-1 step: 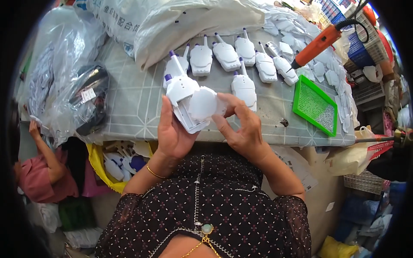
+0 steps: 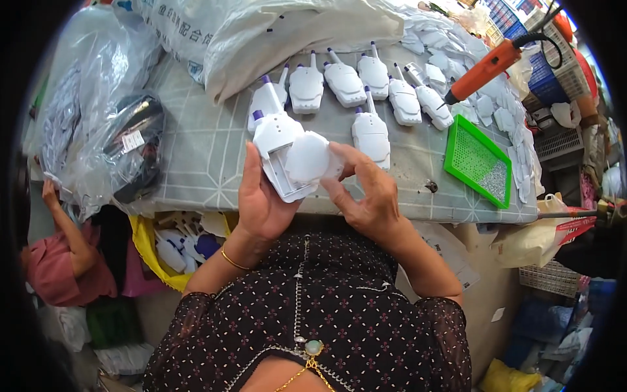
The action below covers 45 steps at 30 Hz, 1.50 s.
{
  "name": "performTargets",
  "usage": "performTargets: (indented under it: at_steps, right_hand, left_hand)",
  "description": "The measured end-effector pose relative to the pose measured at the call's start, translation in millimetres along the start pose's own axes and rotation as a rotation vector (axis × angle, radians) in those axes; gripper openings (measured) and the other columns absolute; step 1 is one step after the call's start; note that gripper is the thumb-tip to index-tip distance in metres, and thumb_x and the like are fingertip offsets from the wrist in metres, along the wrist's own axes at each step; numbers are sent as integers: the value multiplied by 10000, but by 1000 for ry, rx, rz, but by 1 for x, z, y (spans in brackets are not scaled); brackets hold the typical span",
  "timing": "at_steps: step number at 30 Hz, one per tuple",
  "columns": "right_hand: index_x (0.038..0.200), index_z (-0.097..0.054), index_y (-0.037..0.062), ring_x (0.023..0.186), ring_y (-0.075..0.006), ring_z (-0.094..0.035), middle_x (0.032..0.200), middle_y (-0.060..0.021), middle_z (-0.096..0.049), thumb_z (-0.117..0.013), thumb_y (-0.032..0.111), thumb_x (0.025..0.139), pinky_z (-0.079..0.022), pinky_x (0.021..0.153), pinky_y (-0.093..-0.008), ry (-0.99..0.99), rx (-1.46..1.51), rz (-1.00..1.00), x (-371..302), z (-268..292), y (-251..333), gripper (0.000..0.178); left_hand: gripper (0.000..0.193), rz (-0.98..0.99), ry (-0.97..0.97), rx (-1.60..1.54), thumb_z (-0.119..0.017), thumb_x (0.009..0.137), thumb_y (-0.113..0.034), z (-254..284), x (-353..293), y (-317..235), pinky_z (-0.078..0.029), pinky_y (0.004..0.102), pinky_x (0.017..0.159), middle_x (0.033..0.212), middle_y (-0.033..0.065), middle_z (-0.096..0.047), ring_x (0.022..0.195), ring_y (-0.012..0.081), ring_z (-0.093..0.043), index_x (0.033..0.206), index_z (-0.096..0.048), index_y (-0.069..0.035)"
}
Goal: Manually assembling plastic toy walkie-talkie components and securing the housing with screws using an electric screwdriver.
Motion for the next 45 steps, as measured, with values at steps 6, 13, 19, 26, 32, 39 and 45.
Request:
performTargets:
  at_steps: [6,13,19,26,32,39,45]
  right_hand:
    - [1295,-619,-17,776,-251,-642,1040,-136,-690,-840,121,786,-549,743,-340,144,-343,398,-9,0,14,572]
    - [1163,-654,112,1010,-279,-628,1055,-77,-620,-816,201,768,-520,808,-385,273,-578,638,6,0,51,436]
    - [1204,-604,84,1216,-391,-587,1386,-196,-553,-862,251,731,-508,984,-458,519,-430,498,12,-8,40,564]
    - [1220,-589,45,1141,-380,-631,1316,-225,-609,-878,261,737,-535,927,-449,266,-293,515,7,-11,41,603]
    - [1232,-594,70,1201,-346,-602,1364,-173,-595,-818,316,787,-465,947,-430,254,-427,577,3,-23,46,556]
    - [1175,-634,73,1248,-334,-580,1395,-161,-587,-788,356,810,-427,986,-427,253,-509,628,-4,-24,39,488]
    - [1204,-622,96,1337,-429,-489,1514,-262,-414,-901,332,705,-430,1065,-464,202,-270,418,7,-22,29,619]
  left_hand:
    - [601,124,-4,-165,-417,1043,-566,9,2,-3,-473,451,1070,1343,76,-615,1235,254,-603,1432,-483,-112]
    - [564,279,-8,-137,-447,1045,-532,8,1,11,-502,443,1040,1288,85,-650,1175,248,-640,1382,-539,-89]
    - [551,328,-11,-183,-442,1050,-524,10,-1,16,-507,440,1031,1283,84,-653,1164,243,-642,1379,-541,-93]
    - [571,178,-48,-40,-430,1053,-531,11,-1,8,-488,427,1040,1286,76,-624,1186,219,-613,1410,-483,-88]
    - [578,184,16,-14,-418,1058,-528,-1,-11,8,-467,406,1061,1333,70,-586,1230,204,-576,1430,-463,-88]
    - [605,191,-2,31,-396,1061,-535,1,-17,11,-457,396,1073,1349,67,-570,1243,199,-563,1462,-425,-83]
    - [657,284,426,-89,-322,1056,-586,1,-18,13,-491,435,1042,1356,158,-561,1232,288,-578,1475,-407,-87]
Point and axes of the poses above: each hand's wrist, its own x-axis towards the middle knuckle, its own z-axis out of the back of the hand, y = z × x, the point moved 7 cm from there along x, towards the middle knuckle
